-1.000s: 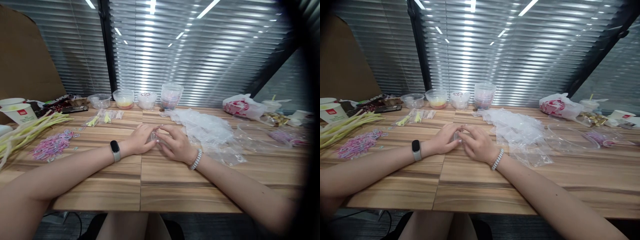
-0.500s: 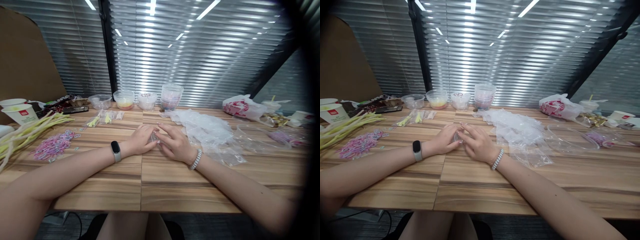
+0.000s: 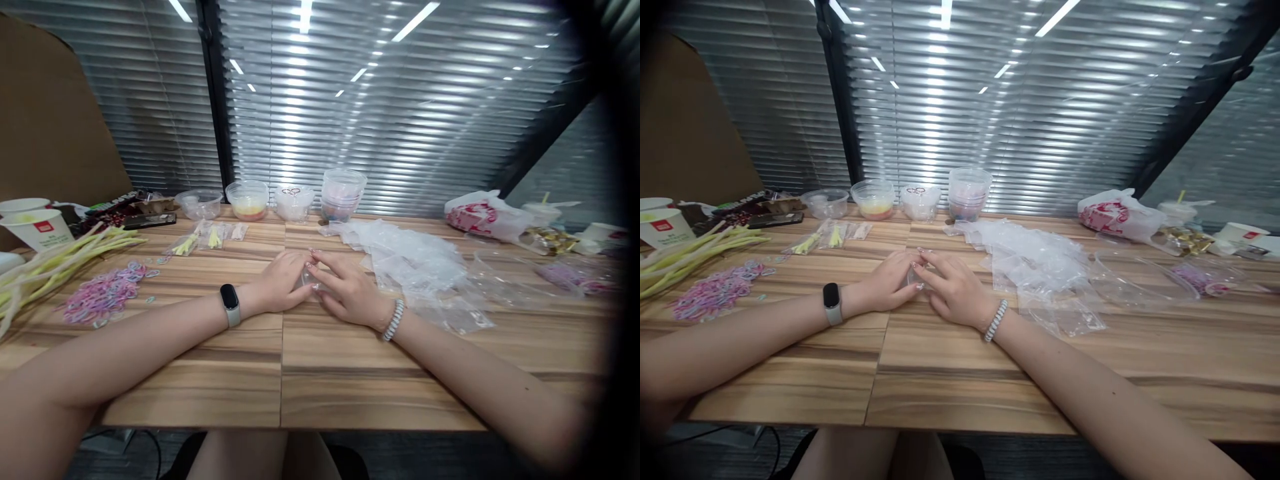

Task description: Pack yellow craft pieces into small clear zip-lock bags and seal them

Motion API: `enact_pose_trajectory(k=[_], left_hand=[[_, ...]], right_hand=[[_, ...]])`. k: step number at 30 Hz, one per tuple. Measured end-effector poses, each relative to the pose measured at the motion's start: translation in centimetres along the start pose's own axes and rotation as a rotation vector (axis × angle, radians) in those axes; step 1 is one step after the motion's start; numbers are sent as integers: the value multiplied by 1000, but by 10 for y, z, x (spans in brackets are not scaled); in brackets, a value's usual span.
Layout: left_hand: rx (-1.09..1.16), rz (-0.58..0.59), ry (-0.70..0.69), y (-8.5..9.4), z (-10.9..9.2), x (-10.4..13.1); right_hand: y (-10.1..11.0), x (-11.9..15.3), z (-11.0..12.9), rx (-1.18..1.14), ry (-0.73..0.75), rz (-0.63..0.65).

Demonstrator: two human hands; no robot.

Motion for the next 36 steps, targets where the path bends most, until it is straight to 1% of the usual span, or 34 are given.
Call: enact_pose_trajectory(k=[9,16,27,36], left_hand=[[26,3,6,-5,5,1],[26,2,16,-3,6,1],[24,3,0,-4,4,2],[-5,25,-10,-4,4,1]], right_hand=[[1,-1,1,-23,-9,13],[2,-2,2,-22,15,-31],[0,-1,1,-10,-1,11],[1,-3,3,-30,7,-2]])
Point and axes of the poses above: each hand's wrist, its own x-axis away from the middle knuckle, its own y-axis out of the back of the hand, z = x × y, the point moved 6 cm from there along -x, towards the middle knuckle, and after that the axes turned 10 degrees about -x, right-handed, at the moved point
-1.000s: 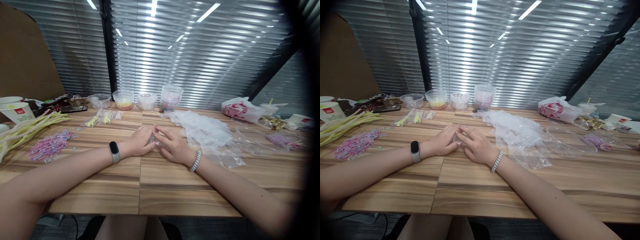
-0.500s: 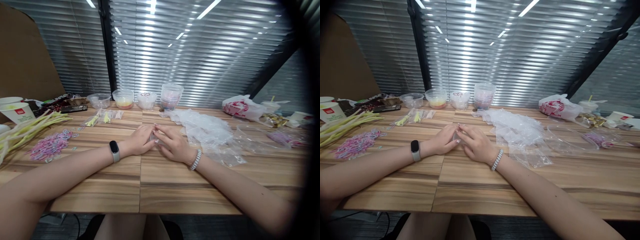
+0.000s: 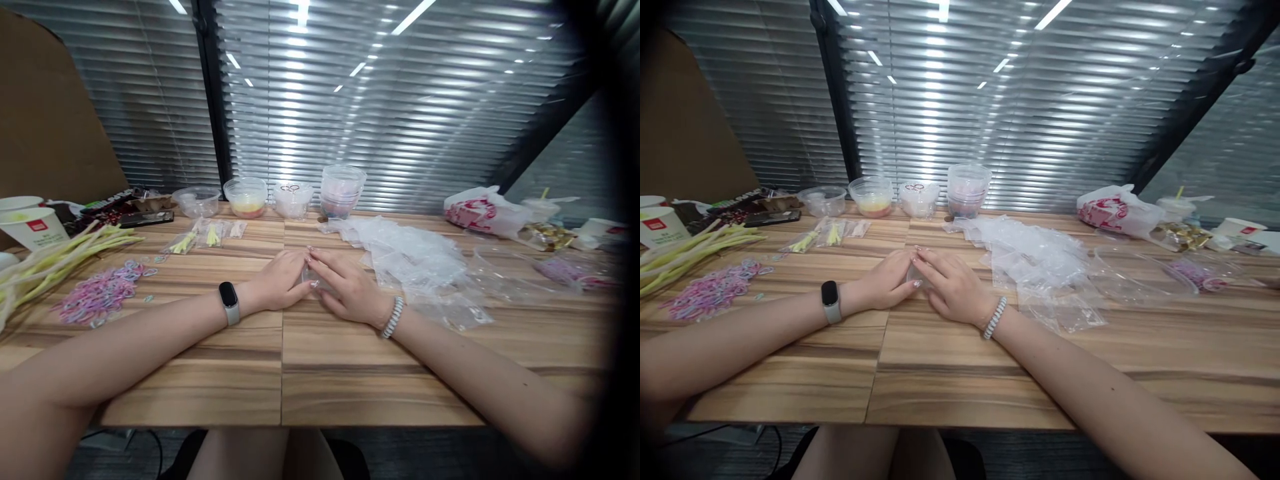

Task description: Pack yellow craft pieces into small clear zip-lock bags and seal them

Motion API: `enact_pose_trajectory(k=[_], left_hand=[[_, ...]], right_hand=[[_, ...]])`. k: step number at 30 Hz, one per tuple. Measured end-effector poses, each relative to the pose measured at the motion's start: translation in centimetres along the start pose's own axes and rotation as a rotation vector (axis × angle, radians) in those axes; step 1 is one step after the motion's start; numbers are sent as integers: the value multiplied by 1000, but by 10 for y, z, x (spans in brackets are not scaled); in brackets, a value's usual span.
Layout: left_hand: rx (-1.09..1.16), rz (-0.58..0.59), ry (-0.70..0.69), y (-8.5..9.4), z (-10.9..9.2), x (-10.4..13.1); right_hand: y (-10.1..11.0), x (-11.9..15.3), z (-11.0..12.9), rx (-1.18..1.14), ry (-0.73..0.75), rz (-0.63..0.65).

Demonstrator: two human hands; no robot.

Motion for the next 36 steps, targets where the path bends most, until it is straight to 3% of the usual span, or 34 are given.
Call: enact_pose_trajectory(k=[7,23,36], left_hand=[[12,-14,0,-3,2,1],[25,-7,-6,-4,0,-1],[11,9,3,-3,1,0]], right_hand=[[6,0,3,-15,39,-74],[-2,5,-5,10,-32,24],[-3,5,-6,1,-43,21]])
Point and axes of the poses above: each hand's wrist, its own x-axis away from the middle knuckle, its own y-axis out of the back of the hand, z = x × y, the point moved 6 cm from there along -x, towards the middle knuckle, and after that the axes turned 10 degrees about -x, right-handed, at the moved point
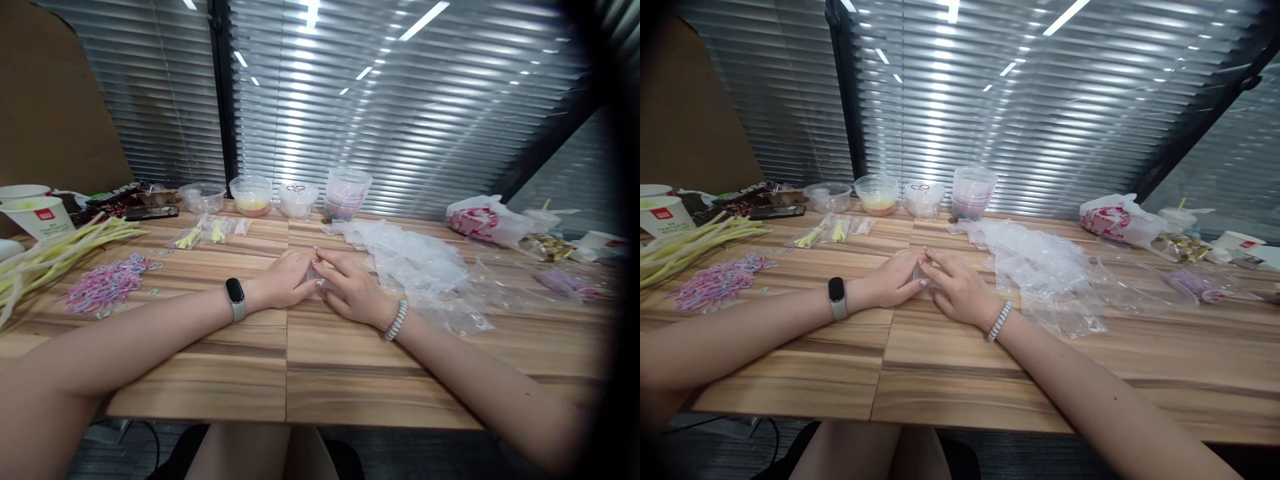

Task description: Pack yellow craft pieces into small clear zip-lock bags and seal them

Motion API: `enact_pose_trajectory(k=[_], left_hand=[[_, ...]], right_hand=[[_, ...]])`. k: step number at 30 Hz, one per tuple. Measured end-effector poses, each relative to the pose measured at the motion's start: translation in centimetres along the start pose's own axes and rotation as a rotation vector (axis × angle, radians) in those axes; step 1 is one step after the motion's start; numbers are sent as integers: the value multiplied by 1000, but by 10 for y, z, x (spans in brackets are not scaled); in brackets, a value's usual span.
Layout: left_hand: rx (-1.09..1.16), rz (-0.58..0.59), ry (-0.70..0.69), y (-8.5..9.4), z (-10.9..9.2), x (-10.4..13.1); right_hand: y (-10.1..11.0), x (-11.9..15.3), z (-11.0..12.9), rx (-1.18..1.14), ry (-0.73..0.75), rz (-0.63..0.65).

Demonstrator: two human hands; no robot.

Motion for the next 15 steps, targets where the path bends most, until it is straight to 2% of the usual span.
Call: enact_pose_trajectory(k=[15], left_hand=[[3,17,24,3,-2,-2]], right_hand=[[-2,-1,0,-15,-16,37]])
Point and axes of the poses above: each hand's wrist, its own x-axis away from the middle knuckle, its own y-axis out of the back of the hand, z = x × y, the point moved 6 cm from there along -x, towards the middle knuckle, and after that the axes turned 10 degrees about -x, right-handed, at the moved point
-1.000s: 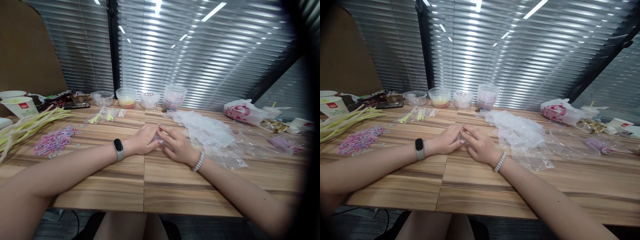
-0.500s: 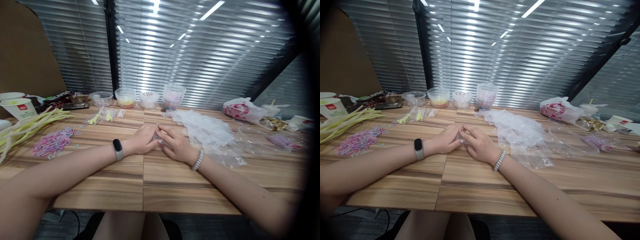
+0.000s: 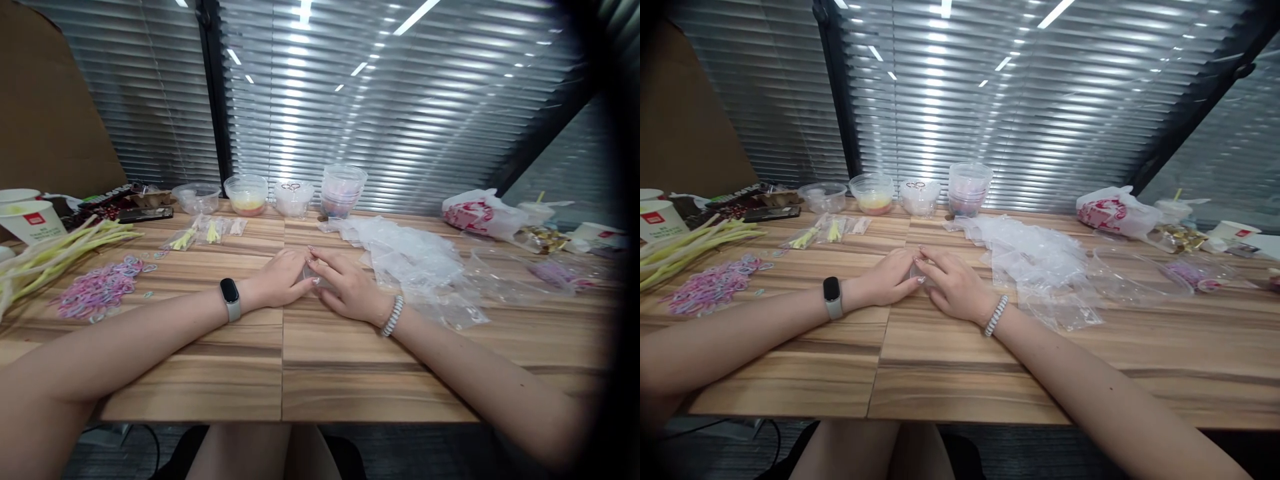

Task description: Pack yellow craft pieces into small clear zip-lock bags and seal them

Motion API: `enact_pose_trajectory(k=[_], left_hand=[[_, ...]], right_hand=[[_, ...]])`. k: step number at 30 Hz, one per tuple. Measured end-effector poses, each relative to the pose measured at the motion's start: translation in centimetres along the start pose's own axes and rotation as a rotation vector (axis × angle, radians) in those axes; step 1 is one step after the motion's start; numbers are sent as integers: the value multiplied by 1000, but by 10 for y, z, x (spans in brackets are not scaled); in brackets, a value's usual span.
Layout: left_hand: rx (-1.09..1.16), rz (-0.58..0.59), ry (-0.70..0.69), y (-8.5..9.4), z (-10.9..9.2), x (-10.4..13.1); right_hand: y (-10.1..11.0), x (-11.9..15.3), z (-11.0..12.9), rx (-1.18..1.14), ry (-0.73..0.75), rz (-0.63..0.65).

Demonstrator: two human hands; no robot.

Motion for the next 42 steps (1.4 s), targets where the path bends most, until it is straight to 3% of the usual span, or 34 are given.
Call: enact_pose_trajectory(k=[15,23,42], left_hand=[[104,70,-51,0,-5,1],[195,81,-141,6,-15,-2],[194,109,-139,1,-8,1]], right_hand=[[7,3,-12,-432,-68,-52],[9,2,-13,-471,-76,-46],[9,2,-13,-527,-64,-27]])
Point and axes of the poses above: each hand's wrist, its own x-axis away from the middle knuckle, its own y-axis out of the back of the hand, z = x × y, the point moved 6 cm from there along -x, towards the middle knuckle, and after that the axes turned 10 degrees about -x, right-handed, at the moved point
